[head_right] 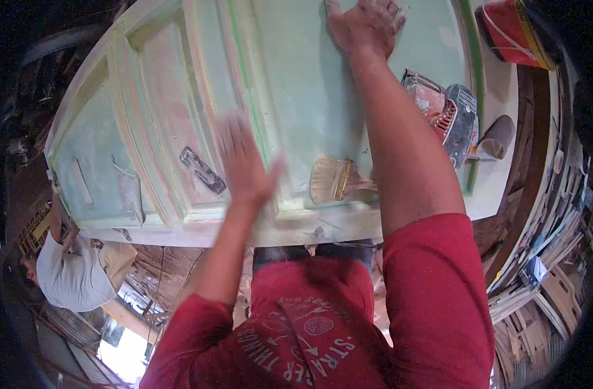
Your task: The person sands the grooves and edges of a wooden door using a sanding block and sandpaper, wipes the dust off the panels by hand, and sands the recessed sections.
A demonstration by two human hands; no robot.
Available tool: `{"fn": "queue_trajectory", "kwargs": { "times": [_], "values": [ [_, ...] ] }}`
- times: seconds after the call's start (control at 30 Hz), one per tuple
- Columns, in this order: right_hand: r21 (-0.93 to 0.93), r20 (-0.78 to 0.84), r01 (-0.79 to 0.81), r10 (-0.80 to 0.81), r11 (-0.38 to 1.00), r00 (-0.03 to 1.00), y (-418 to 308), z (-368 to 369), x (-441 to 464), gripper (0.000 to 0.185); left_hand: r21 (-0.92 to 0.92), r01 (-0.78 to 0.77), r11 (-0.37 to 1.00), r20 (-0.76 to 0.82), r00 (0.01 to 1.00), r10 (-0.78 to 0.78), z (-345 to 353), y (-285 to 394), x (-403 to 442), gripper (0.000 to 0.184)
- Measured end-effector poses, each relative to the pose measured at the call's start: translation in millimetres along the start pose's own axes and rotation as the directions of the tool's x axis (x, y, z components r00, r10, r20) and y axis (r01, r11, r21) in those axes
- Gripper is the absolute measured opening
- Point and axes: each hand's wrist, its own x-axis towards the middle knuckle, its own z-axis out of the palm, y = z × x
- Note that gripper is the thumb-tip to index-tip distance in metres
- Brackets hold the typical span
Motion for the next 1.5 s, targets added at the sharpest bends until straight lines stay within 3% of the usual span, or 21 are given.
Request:
{"fn": "queue_trajectory", "kwargs": {
  "times": [0.1, 0.17, 0.27, 0.33, 0.43, 0.53, 0.57, 0.7, 0.8, 0.93, 1.0, 1.1, 1.17, 1.23, 1.3, 1.4, 1.47, 1.5],
  "values": [
    [0.03, -0.013, 0.013, -0.013, 0.999, 1.0, 1.0, -3.4, -2.2, 0.087, 0.048, -0.027, 0.998, -0.171, 0.985, 0.035, -12.3, -25.2, 165.9, 0.1],
    [0.031, -0.023, 0.029, -0.028, 0.999, 0.999, 0.0, -6.0, -6.1, 0.086, 0.059, 0.036, 0.998, -0.215, 0.976, -0.023, -25.2, -29.1, 219.8, 0.102],
    [0.032, 0.007, 0.029, -0.03, 0.999, 1.0, -4.9, -14.9, -10.6, 0.085, -0.09, -0.025, 0.996, -0.089, 0.996, 0.017, -16.3, -31.1, 157.9, 0.098],
    [0.021, 0.029, 0.017, -0.018, 1.0, 0.999, -4.7, -14.1, -8.6, 0.084, -0.024, 0.041, 0.999, 0.009, 0.999, -0.041, -6.2, -2.8, 34.6, 0.105],
    [0.033, 0.055, 0.019, -0.021, 0.999, 0.998, -3.0, -17.0, -10.3, 0.083, -0.134, 0.105, 0.985, 0.136, 0.987, -0.087, 3.1, 38.6, -151.6, 0.113],
    [0.043, 0.023, 0.041, -0.042, 0.998, 0.999, -3.7, -16.7, -11.3, 0.083, -0.127, 0.124, 0.984, 0.153, 0.983, -0.104, -1.0, 45.6, -167.0, 0.115],
    [0.052, 0.008, 0.054, -0.054, 0.997, 0.999, -4.5, -15.7, -15.1, 0.083, -0.141, 0.077, 0.987, 0.041, 0.997, -0.072, 4.6, 41.1, -146.6, 0.114],
    [0.034, 0.052, 0.03, -0.032, 0.999, 0.998, -4.2, -15.7, -11.0, 0.081, -0.045, 0.045, 0.998, -0.114, 0.992, -0.05, -2.6, 10.7, 13.2, 0.104],
    [0.01, 0.059, 0.035, -0.036, 0.999, 0.998, -3.5, -15.2, -9.5, 0.08, -0.066, -0.002, 0.998, -0.169, 0.986, -0.009, -11.1, 4.8, 51.2, 0.1],
    [0.024, 0.025, 0.035, -0.036, 0.999, 0.999, -5.0, -13.9, -6.7, 0.082, -0.083, 0.029, 0.996, 0.076, 0.997, -0.022, 7.1, 20.4, -119.8, 0.112],
    [0.014, 0.035, 0.026, -0.026, 1.0, 0.999, -2.4, -13.9, -7.2, 0.083, -0.164, 0.121, 0.979, 0.182, 0.979, -0.09, -4.2, 47.9, -188.9, 0.119],
    [0.009, 0.051, 0.043, -0.044, 0.999, 0.998, -6.7, -14.8, -11.3, 0.084, -0.128, 0.132, 0.983, 0.158, 0.981, -0.111, 1.5, 47.9, -172.7, 0.122],
    [0.001, 0.052, 0.036, -0.036, 0.999, 0.998, -4.4, -13.9, -10.1, 0.084, -0.058, 0.037, 0.998, -0.013, 0.999, -0.038, 2.3, 31.6, -105.7, 0.124],
    [-0.011, 0.054, 0.056, -0.056, 0.998, 0.997, -1.0, -13.1, -7.7, 0.084, -0.03, 0.058, 0.998, -0.108, 0.992, -0.06, -1.1, 21.4, -32.7, 0.121],
    [-0.012, -0.012, 0.08, -0.08, 0.997, 0.997, 8.8, 9.6, -1.4, 0.085, -0.168, 0.051, 0.984, -0.105, 0.992, -0.069, -8.8, 11.7, 25.7, 0.118],
    [-0.003, 0.1, 0.046, -0.045, 0.999, 0.994, -4.0, -17.1, -9.4, 0.086, -0.182, -0.007, 0.983, -0.097, 0.995, -0.011, -10.0, 5.6, 14.3, 0.109],
    [0.008, 0.099, 0.038, -0.039, 0.999, 0.994, -6.7, -18.4, -10.5, 0.086, -0.101, -0.008, 0.995, -0.077, 0.997, 0.001, 1.5, 14.3, -62.5, 0.104],
    [0.012, 0.1, 0.029, -0.03, 1.0, 0.994, -6.3, -18.7, -10.8, 0.086, -0.143, -0.007, 0.99, -0.053, 0.999, 0.0, 3.6, 23.1, -110.2, 0.105]
  ]
}}
